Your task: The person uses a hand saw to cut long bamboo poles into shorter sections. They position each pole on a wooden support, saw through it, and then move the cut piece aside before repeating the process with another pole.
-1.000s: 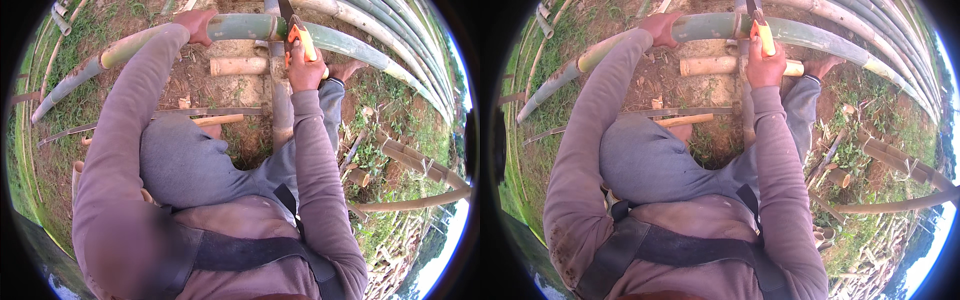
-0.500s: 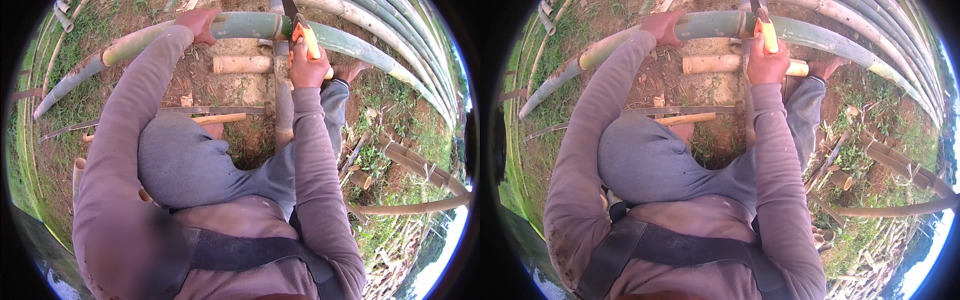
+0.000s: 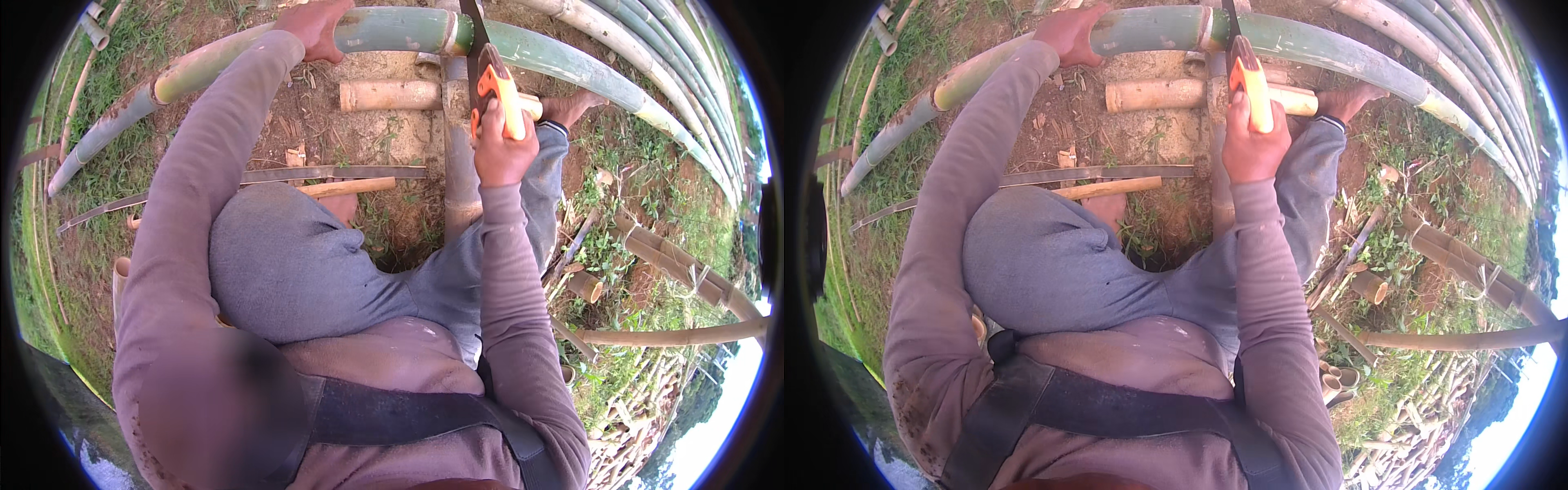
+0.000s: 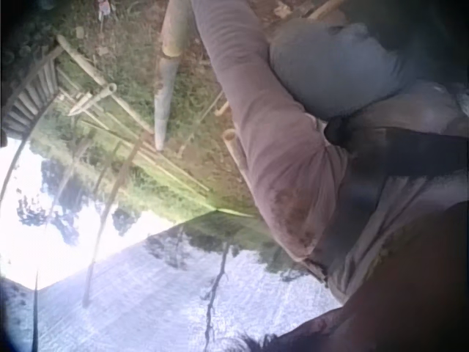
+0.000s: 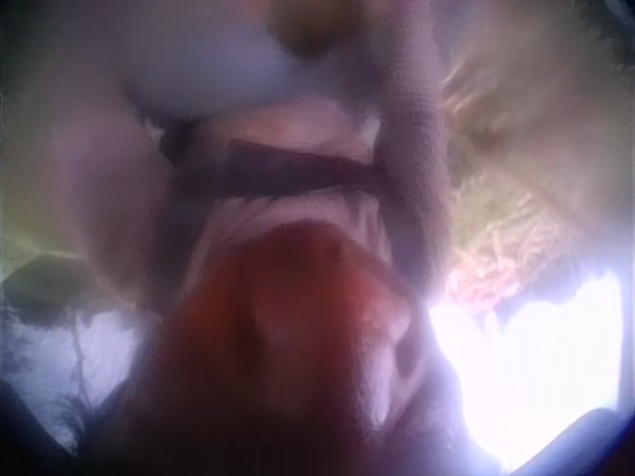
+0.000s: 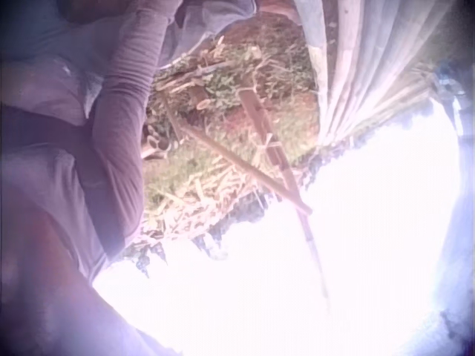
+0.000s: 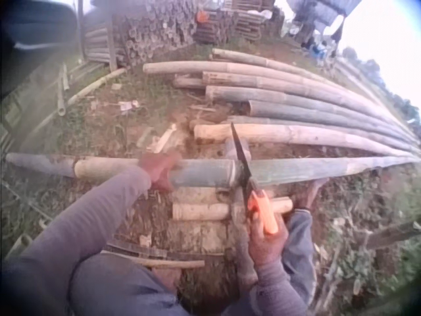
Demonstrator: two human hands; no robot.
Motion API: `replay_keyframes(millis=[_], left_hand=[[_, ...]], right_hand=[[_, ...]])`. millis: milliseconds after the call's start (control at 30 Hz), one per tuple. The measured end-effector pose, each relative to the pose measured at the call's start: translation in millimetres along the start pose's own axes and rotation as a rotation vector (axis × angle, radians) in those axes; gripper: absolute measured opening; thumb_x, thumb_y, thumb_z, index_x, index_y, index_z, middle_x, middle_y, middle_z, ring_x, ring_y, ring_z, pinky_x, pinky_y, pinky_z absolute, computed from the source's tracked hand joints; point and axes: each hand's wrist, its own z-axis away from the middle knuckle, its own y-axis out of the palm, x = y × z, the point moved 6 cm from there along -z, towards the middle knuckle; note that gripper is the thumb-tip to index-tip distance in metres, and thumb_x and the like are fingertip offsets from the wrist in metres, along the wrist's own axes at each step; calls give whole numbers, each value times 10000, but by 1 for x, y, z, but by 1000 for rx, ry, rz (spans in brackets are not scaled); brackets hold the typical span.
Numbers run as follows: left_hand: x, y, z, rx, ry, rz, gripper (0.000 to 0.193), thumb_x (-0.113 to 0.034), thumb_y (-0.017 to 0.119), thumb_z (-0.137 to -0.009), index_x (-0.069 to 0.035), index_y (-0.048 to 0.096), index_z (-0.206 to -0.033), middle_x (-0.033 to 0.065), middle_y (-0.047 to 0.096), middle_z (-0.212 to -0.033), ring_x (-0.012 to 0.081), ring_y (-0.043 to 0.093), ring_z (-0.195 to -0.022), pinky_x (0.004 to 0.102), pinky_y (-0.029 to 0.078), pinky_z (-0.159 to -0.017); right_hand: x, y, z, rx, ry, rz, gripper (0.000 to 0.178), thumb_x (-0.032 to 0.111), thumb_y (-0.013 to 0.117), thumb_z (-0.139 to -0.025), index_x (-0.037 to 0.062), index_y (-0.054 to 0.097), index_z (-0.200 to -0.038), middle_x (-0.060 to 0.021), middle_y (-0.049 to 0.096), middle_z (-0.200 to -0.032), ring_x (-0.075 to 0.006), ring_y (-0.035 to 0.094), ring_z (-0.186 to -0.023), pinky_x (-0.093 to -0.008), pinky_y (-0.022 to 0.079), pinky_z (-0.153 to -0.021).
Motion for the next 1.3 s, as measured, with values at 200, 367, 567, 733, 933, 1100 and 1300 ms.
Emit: replay_keyframes(millis=[200,367,567,733,933,1100,1300], left_hand=[[5,4,1,57,-68,11,990,-445,919,-719,-190,482,-1570,124,744,-1284,353,720,-1186,513,585,-1019],[25,21,-2,0,-19,30,999,-426,924,-694,-145,488,-1548,163,724,-1294,377,712,-1168,486,584,-994],[4,19,-2,-20,-16,28,998,-422,918,-714,-169,471,-1570,142,698,-1355,361,694,-1215,490,576,-1023],[-5,-4,3,101,-86,17,976,-431,915,-748,-217,464,-1587,106,660,-1439,333,657,-1303,488,547,-1095],[23,24,0,-26,-7,21,1041,-428,915,-699,-201,437,-1595,156,741,-1254,397,725,-1129,501,591,-979],[19,23,0,-103,29,65,920,-421,911,-689,-180,496,-1474,179,739,-1197,422,718,-1096,522,577,-938],[1,3,3,25,-72,10,979,-424,921,-731,-197,468,-1569,121,723,-1311,358,715,-1184,503,581,-1020]], right_hand=[[2,30,-27,-20,82,-157,194,149,788,-981,-24,716,-1034,-77,718,-858,-129,627,-741,-322,532,-703],[22,-102,160,63,75,141,181,180,750,-993,7,700,-1001,-63,672,-768,-134,677,-568,-325,539,-582],[-37,-21,39,4,-74,38,180,158,735,-1044,8,638,-1025,-2,620,-701,-63,564,-532,-241,451,-465],[-29,33,-29,-27,149,-137,156,126,764,-1016,-10,687,-1014,-16,682,-851,-60,565,-759,-275,497,-684],[21,-102,171,75,14,92,207,175,707,-1057,-4,616,-1010,-33,612,-711,-84,583,-529,-226,467,-492],[2,-71,124,28,-146,207,192,167,706,-1057,1,624,-1006,-25,620,-702,-78,571,-515,-245,454,-481],[-13,27,-12,-73,-44,-79,181,165,750,-1036,19,660,-978,20,637,-748,-33,578,-646,-234,475,-580]])
